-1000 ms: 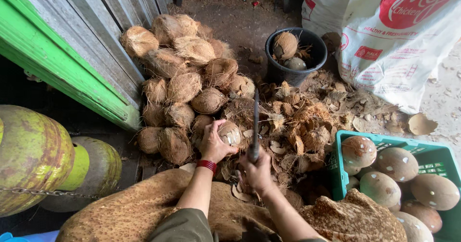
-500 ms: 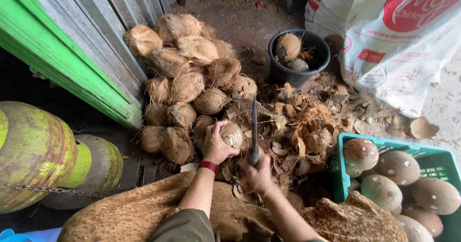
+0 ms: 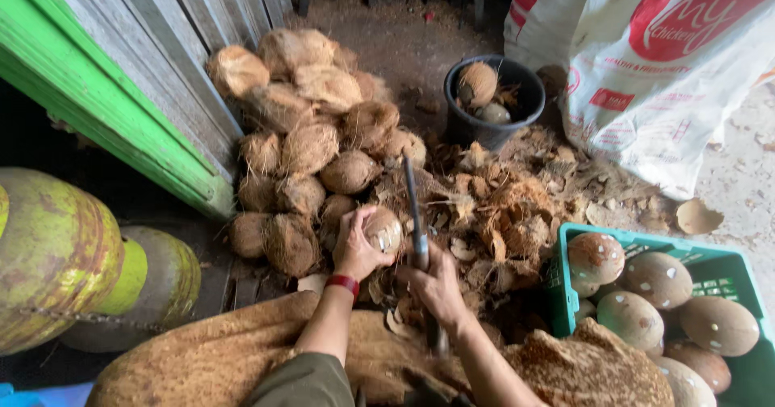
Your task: The person sits on the ground and husks coconuts one at a time, holding each coconut in one hand and chopping off the fibrous husk with a machete. Husked coconuts are placed into a green plastic crate, and discarded husks pile on the ground.
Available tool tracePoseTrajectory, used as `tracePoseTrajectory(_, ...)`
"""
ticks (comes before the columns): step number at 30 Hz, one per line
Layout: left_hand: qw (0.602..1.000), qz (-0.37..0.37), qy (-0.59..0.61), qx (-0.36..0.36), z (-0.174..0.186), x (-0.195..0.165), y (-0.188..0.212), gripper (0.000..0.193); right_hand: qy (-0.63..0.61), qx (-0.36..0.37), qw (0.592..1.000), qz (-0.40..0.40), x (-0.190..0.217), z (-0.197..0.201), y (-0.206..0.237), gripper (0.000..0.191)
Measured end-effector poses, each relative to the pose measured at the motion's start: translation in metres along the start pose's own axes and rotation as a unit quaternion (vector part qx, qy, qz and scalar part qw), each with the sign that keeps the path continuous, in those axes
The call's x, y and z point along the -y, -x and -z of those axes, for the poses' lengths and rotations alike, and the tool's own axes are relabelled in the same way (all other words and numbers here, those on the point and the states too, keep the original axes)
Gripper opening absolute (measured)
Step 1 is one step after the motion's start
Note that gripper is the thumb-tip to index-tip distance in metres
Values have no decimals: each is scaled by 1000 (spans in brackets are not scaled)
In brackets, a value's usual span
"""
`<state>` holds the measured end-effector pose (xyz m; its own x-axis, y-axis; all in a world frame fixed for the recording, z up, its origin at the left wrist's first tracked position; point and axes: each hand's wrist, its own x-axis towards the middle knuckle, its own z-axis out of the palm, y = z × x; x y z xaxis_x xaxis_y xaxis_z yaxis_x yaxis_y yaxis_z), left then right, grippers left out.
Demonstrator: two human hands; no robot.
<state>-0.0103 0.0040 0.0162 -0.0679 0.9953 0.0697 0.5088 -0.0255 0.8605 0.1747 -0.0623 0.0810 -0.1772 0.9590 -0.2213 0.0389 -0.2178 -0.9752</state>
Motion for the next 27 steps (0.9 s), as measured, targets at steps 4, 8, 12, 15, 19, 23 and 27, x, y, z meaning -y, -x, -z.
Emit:
tracePoseTrajectory(4,999,-17,-32,-14,9,-1,2,108,-2,-53,992,115,-33,-7,-15,14)
tracePoseTrajectory(8,991,78,-94,47,16,-12,0,114,-62,38,961,-268,-73,-2,-22,12)
tracePoseTrajectory(12,971,193,-131,48,16,-18,-1,115,-11,12,971,-240,-77,5,-25,16)
tracePoseTrajectory(15,977,194,-87,28,20,-11,-3,114,-22,23,974,-226,-64,7,-24,7)
tracePoseTrajectory(19,997,51,25,53,23,-3,-14,113,38,-20,979,-200,-26,10,-10,15)
tracePoseTrajectory(23,995,68,-26,73,5,-10,-20,113,38,-66,993,-88,9,20,0,19)
tracePoseTrajectory(27,986,149,-13,76,-4,-16,-15,112,99,-125,968,194,5,13,-4,17)
